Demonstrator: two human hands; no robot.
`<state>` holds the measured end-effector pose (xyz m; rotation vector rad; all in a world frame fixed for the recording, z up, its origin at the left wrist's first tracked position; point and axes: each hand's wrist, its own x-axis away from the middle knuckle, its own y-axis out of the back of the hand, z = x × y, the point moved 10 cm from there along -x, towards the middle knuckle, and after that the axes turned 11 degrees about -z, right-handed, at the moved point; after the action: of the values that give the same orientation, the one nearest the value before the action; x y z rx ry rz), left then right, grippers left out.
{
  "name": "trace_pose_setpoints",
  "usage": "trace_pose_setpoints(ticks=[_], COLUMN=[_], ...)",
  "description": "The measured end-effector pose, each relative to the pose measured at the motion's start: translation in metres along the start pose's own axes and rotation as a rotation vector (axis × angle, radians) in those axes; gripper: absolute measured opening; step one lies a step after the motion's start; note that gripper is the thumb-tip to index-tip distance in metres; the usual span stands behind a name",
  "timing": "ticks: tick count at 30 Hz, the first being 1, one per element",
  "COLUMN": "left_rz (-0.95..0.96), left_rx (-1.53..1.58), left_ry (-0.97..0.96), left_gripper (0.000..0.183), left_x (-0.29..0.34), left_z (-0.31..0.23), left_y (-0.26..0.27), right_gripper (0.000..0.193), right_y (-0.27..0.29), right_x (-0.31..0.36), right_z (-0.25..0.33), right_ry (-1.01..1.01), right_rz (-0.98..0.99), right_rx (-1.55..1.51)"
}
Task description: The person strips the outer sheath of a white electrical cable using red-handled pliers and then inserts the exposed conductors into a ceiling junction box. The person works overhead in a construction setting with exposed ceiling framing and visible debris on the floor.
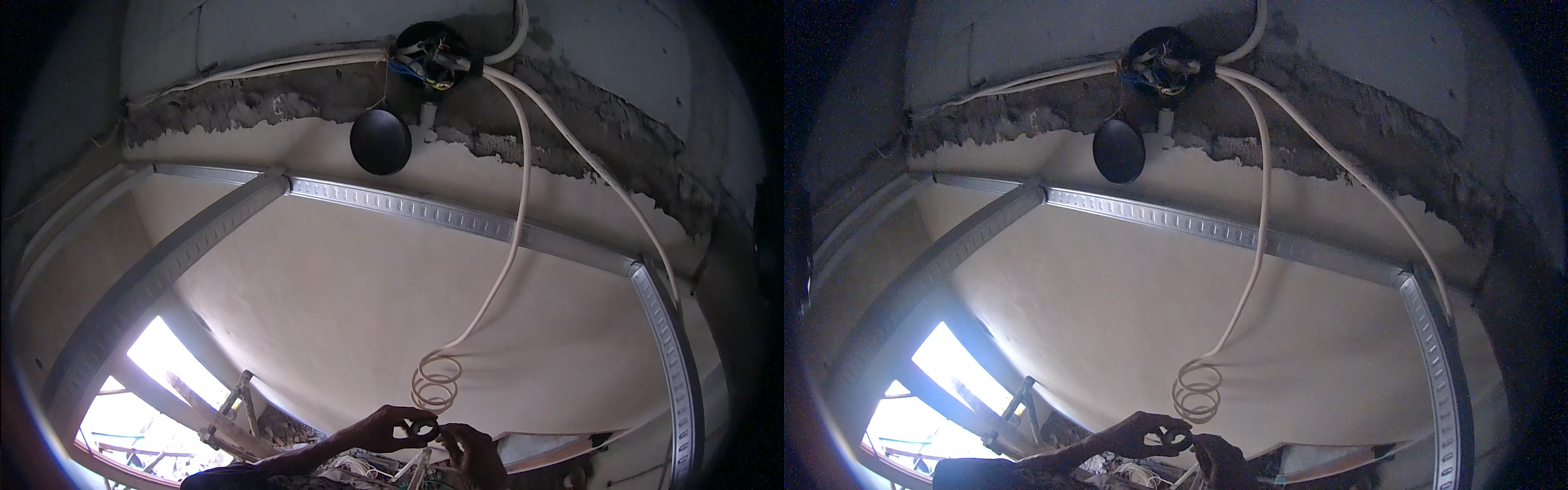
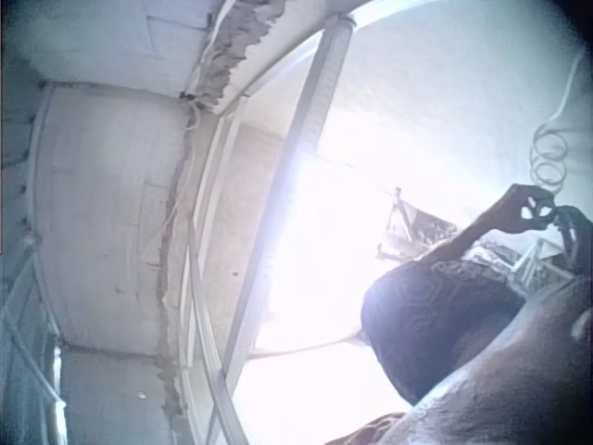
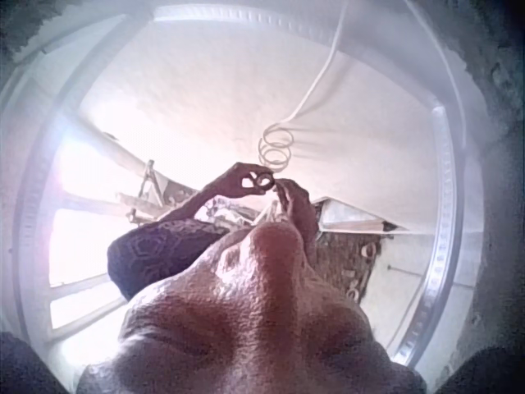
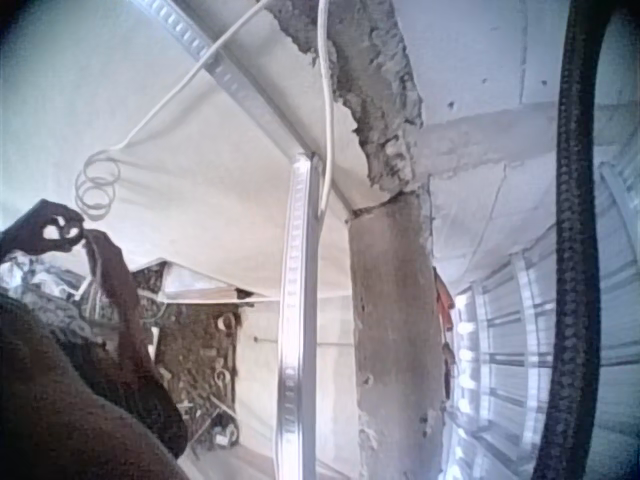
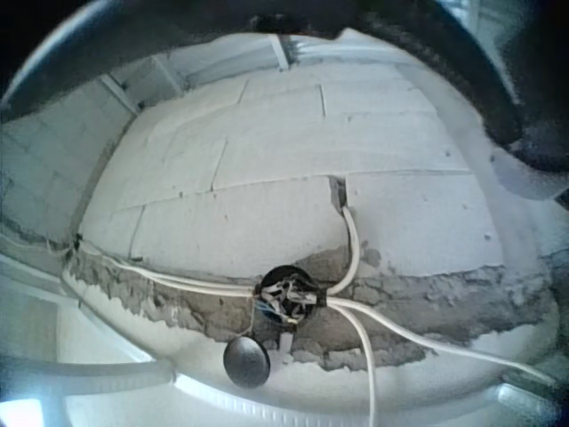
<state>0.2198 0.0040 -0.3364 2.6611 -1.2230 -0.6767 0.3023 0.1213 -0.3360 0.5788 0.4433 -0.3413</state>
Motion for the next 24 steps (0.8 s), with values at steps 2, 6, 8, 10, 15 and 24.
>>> trace_pose_setpoints(ticks=[2, 6, 8, 10, 15, 24], left_rz=[0.022, 0.031, 0.087, 0.142, 0.074, -0.046], left_rx=[-0.010, 0.020, 0.042, 0.024, 0.077, -0.009], left_ry=[-0.004, 0.030, 0.013, -0.007, -0.042, -0.132], left_gripper=[0.055, 0.057, 0.057, 0.056, 0.057, 0.057], left_x=[-0.003, -0.007, -0.008, -0.006, -0.009, -0.012], left_z=[-0.006, -0.014, -0.022, -0.021, -0.029, -0.044], left_y=[0.000, 0.004, 0.008, 0.013, 0.026, 0.041], right_gripper=[0.031, 0.035, 0.034, 0.034, 0.032, 0.017], right_y=[0.004, 0.014, 0.013, 0.013, 0.008, 0.006], right_x=[-0.007, -0.021, -0.024, -0.026, -0.037, -0.038], right_z=[0.018, 0.045, 0.047, 0.052, 0.043, 0.042], right_ry=[0.031, 0.014, -0.023, 0.010, -0.112, -0.062], right_rz=[0.017, 0.049, 0.072, 0.046, -0.013, -0.271], right_rx=[0.075, 0.156, 0.066, -0.007, -0.272, -0.221])
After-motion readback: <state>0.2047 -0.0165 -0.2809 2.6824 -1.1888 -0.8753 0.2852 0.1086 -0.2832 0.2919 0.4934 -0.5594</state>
